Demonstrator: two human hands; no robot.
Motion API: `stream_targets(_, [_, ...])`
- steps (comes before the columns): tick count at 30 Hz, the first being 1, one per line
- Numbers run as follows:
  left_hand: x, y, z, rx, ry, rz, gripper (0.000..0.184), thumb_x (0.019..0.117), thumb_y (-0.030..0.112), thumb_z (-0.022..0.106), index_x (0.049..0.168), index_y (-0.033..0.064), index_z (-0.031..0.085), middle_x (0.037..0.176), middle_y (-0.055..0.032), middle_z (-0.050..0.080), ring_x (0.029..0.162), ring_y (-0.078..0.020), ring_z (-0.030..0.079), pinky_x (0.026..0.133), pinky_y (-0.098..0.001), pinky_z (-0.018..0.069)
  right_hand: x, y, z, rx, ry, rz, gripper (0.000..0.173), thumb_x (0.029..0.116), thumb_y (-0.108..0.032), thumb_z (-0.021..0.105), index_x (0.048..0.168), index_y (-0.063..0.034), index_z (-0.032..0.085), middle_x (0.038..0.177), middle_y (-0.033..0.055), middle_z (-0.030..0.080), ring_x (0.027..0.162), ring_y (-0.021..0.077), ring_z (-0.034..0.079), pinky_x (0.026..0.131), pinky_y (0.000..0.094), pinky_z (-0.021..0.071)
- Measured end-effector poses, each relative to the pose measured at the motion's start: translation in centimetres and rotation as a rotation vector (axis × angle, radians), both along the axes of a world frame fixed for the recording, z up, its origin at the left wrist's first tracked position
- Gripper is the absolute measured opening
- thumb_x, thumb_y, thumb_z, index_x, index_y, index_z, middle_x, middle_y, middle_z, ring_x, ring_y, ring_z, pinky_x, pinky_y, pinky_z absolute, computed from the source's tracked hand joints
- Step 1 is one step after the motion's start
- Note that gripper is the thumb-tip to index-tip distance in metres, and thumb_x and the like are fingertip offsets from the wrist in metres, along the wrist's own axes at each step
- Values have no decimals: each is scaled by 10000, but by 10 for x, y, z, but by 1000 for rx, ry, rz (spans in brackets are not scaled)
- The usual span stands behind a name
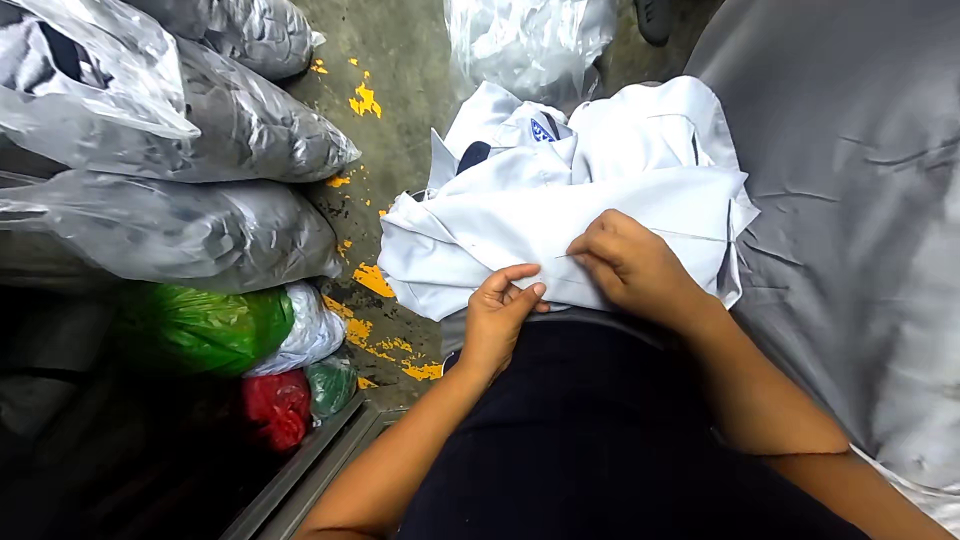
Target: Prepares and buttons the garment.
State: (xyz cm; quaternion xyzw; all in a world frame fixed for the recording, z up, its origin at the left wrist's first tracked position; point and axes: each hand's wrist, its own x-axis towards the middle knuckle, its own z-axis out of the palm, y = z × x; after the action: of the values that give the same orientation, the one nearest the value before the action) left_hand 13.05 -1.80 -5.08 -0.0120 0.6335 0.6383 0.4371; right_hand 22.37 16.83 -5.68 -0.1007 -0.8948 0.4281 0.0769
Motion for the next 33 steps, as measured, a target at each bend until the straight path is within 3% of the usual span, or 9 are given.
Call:
stream_targets(4, [3, -1, 1, -7, 145, -41, 360, 865, -126, 678, 1202, -3, 644, 800, 28, 720, 674, -62, 690, 702, -253, 615, -2, 1, 3, 50, -47, 103, 235, 943, -74, 537, 986, -69, 767, 864, 104, 599, 831, 263, 615, 694, 396, 514])
stream_targets(8, [4, -3, 0, -25, 316, -71, 309, 860, -83, 713, 1158, -9, 679, 908, 23, 710, 664, -4, 636, 663, -178, 570, -5, -1, 5, 54, -13, 125, 260, 929, -86, 519, 969, -67, 774, 834, 93, 576, 802, 251, 594, 668, 384, 488])
stream_targets(15, [6, -2, 2, -63, 320, -66, 356, 847, -73, 728, 1198, -37, 680, 942, -19, 670, 666, -20, 636, 659, -183, 585, -11, -3, 8, 78, -21, 174, 264, 911, -76, 513, 953, -69, 774, 818, 82, 565, 804, 249, 583, 670, 386, 458])
stream_targets(33, [4, -3, 3, -73, 354, -101, 370, 846, -70, 729, 1211, -33, 675, 954, -19, 681, 670, -18, 641, 663, -183, 587, -13, -3, 8, 68, -20, 184, 261, 908, -72, 514, 947, -67, 772, 822, 89, 572, 813, 259, 590, 677, 398, 453])
